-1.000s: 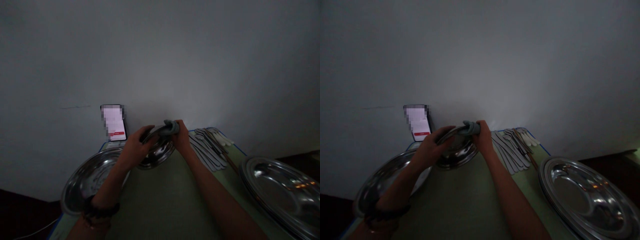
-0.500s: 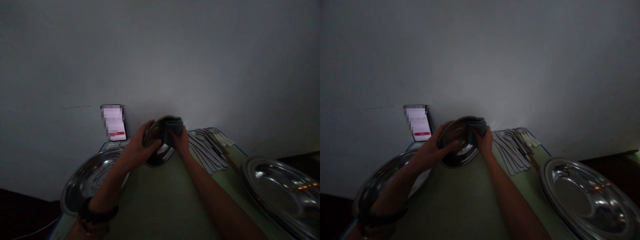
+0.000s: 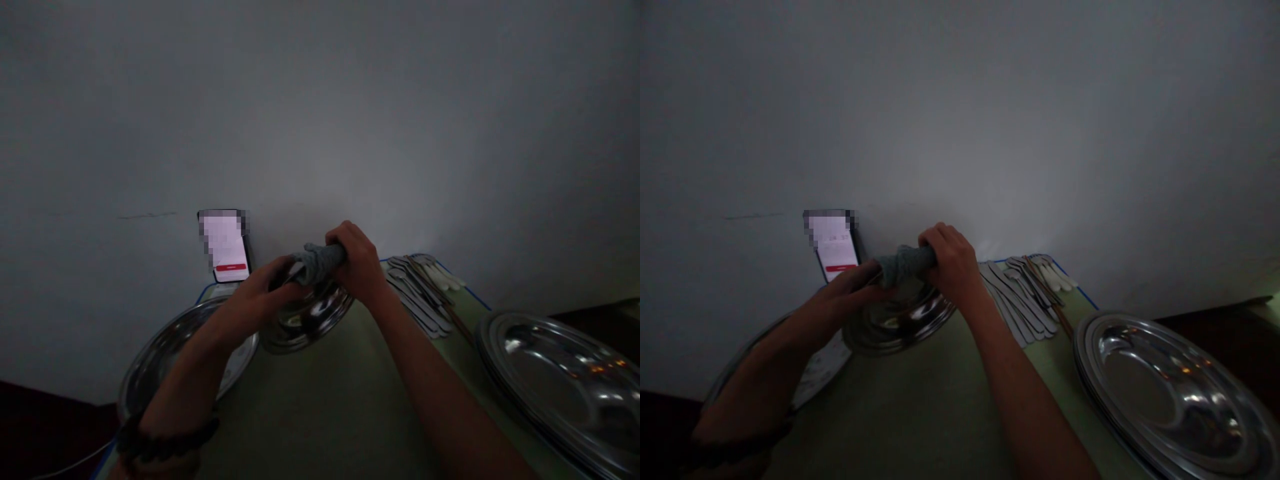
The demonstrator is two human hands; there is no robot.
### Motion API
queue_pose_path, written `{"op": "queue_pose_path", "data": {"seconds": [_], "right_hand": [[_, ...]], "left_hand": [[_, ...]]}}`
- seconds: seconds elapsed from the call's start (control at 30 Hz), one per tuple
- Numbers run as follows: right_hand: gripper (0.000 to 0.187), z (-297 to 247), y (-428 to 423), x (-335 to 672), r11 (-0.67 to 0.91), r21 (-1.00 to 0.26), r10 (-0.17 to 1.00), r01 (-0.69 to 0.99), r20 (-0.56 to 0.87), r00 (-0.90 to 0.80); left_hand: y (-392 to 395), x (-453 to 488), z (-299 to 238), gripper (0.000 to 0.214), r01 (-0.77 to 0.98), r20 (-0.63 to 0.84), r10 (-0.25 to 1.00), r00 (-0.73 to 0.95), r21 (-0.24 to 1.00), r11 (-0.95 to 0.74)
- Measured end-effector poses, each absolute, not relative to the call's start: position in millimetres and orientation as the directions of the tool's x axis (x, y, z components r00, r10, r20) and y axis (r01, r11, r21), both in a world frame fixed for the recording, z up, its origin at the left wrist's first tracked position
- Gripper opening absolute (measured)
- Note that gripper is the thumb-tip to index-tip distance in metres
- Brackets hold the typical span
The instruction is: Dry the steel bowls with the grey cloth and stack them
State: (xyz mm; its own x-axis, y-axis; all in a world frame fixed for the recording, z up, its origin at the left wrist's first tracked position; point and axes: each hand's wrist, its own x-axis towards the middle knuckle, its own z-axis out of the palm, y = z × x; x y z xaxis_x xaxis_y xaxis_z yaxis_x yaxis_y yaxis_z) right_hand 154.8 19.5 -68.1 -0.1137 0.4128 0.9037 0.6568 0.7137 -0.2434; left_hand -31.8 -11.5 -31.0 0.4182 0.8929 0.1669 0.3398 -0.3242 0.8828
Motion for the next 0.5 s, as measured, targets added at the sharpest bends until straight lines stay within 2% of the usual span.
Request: {"op": "queue_pose_path", "data": {"seconds": [0.1, 0.2, 0.3, 0.4, 0.5], "right_hand": [[0.014, -74, 22, 155, 0.688, -0.328, 0.438, 0.648, 0.899, -0.009], [0.017, -79, 26, 158, 0.597, -0.534, 0.503, 0.599, 0.831, 0.24], [0.025, -87, 32, 154, 0.507, -0.74, 0.576, 0.442, 0.672, 0.466], [0.03, -103, 39, 137, 0.456, -0.851, 0.674, 0.261, 0.522, 0.522], [0.039, -122, 44, 115, 0.297, -0.938, 0.791, 0.179, 0.347, 0.504]], "left_hand": [[-11, -31, -30, 0.037, 0.268, 0.173, 0.918, 0.357, 0.922, -0.278], [-11, -31, -27, 0.04, 0.131, 0.172, 0.943, 0.285, 0.967, -0.217], [-12, -30, -23, 0.034, -0.035, 0.203, 0.963, 0.175, 0.979, -0.2], [-12, -25, -23, 0.033, -0.137, 0.221, 0.973, 0.059, 0.968, -0.212], [-11, -20, -25, 0.043, -0.184, 0.244, 0.969, -0.036, 0.951, -0.247]]}}
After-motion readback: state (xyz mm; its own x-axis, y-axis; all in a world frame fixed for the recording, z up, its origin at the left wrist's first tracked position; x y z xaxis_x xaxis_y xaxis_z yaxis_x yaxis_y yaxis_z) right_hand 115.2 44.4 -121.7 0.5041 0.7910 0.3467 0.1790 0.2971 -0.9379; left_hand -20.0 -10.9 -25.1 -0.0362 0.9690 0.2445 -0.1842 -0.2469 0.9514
